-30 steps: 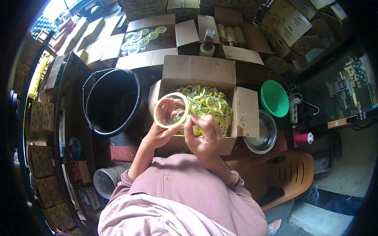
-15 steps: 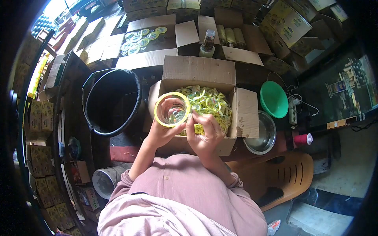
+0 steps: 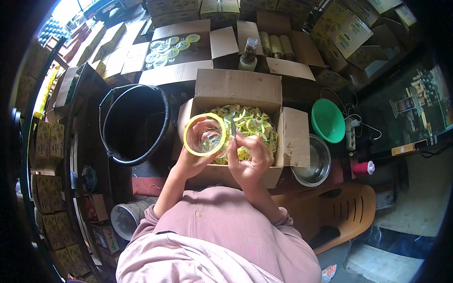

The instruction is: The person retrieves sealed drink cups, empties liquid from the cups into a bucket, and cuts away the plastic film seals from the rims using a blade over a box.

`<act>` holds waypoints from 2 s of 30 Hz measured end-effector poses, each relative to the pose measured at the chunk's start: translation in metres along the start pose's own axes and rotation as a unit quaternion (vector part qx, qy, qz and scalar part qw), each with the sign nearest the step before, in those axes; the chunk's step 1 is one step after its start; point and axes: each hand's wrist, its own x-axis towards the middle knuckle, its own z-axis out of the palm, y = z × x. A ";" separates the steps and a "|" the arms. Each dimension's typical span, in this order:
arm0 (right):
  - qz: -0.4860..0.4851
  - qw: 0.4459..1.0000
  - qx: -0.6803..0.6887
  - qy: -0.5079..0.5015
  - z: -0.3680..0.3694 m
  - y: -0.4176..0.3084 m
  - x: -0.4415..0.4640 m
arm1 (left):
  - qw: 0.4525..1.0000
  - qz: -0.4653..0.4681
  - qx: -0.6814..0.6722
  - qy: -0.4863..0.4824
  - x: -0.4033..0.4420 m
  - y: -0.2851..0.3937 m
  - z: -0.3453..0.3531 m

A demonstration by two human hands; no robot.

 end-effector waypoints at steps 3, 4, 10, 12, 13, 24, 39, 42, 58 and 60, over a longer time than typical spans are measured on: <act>-0.015 1.000 -0.011 -0.011 -0.003 -0.006 -0.001 | 1.000 0.000 0.004 0.003 0.002 0.001 0.000; -0.008 1.000 -0.008 -0.017 -0.003 -0.008 -0.001 | 1.000 0.003 0.005 0.005 0.002 0.001 -0.001; -0.021 0.999 -0.023 -0.011 -0.001 -0.007 0.001 | 0.999 -0.008 0.034 -0.013 -0.002 -0.003 -0.001; -0.025 0.999 -0.032 -0.016 -0.001 -0.009 0.003 | 0.999 0.007 0.049 -0.019 -0.002 -0.001 -0.003; -0.021 0.999 -0.035 -0.020 -0.001 -0.009 0.001 | 0.998 0.016 0.057 -0.021 -0.001 0.000 -0.004; -0.033 0.999 -0.035 -0.010 0.000 -0.002 0.000 | 0.995 -0.003 0.083 -0.047 -0.004 -0.004 -0.005; -0.016 0.999 -0.005 -0.029 -0.004 0.000 -0.004 | 0.996 -0.025 0.055 -0.067 -0.004 -0.001 -0.007; -0.007 0.999 0.021 -0.023 -0.004 0.006 -0.004 | 0.992 0.000 0.086 -0.090 -0.004 0.001 -0.008; -0.013 0.998 0.031 -0.056 -0.006 0.011 0.002 | 0.994 -0.041 -0.031 -0.092 -0.003 -0.001 -0.006; -0.014 0.999 0.022 -0.047 -0.004 0.009 0.003 | 0.997 -0.016 -0.020 -0.067 -0.001 0.002 -0.002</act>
